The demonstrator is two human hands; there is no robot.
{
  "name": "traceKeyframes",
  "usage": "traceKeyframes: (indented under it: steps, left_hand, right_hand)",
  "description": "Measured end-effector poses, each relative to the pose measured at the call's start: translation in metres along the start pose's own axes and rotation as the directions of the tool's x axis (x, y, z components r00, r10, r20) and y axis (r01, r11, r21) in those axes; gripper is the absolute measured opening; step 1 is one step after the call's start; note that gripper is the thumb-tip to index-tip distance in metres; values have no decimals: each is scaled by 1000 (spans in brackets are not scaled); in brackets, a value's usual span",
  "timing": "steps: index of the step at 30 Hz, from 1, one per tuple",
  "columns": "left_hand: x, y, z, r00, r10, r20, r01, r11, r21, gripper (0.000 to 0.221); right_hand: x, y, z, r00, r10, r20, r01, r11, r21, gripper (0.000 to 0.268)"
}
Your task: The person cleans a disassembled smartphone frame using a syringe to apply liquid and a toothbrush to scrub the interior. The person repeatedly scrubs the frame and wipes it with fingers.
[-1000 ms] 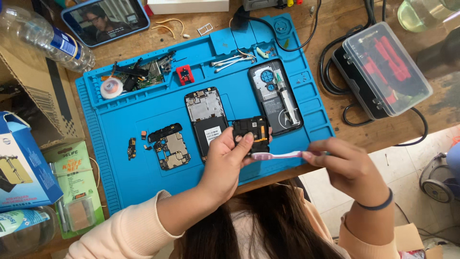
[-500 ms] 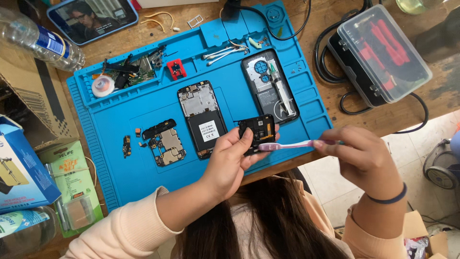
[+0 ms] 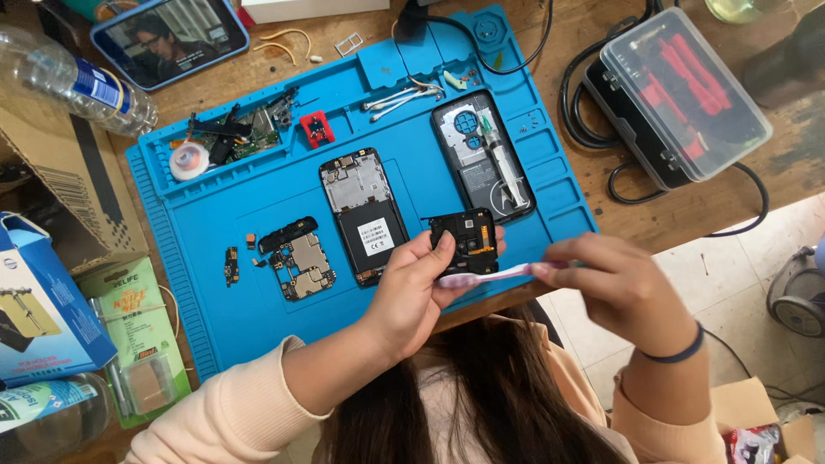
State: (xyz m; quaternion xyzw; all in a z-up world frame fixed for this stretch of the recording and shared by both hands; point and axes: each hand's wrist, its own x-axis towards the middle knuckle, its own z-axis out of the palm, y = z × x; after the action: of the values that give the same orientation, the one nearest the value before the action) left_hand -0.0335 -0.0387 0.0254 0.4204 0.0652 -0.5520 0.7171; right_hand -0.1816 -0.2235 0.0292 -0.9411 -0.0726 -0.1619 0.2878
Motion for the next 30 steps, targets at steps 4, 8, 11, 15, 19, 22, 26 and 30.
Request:
traceKeyframes:
  steps: [4,8,11,15,19,22,26,30]
  left_hand:
    - [-2,0,0,997,9,71,-7,1000,-28,39]
    - [-2,6,4,999,43,-33,-47,992,-118,43]
    - [2,2,-1,994,106,-17,-107,989,-98,43]
    - [5,-2,-1,998,48,-48,-54,991,-119,37]
    - [2,4,1,994,104,-32,-107,987,-116,40]
    - [5,-6,-6,996,83,13,-83,996,-25,40]
    - [6,-10,-9,993,117,9,-117,993,-3,29]
    - [3,-5,-10,996,72,59,-79,989,124,33]
  right_hand:
    - [-11,10,-10,999,29,-28,-30,998,-48,39]
    - [-1,4,-1,1000,20,-16,-20,1000,-14,27]
    - [-7,11,-13,999,46,4,-46,998,-34,29]
    - [3,4,-11,999,21,-48,-25,994,-103,33]
    - [-10,16,-13,999,26,42,-24,999,-46,32]
    - [-19,18,-24,994,105,36,-103,994,-40,47]
    - [-11,12,-16,1000,28,-6,-28,999,-46,30]
    - [-27,20,-32,992,114,51,-113,994,-9,51]
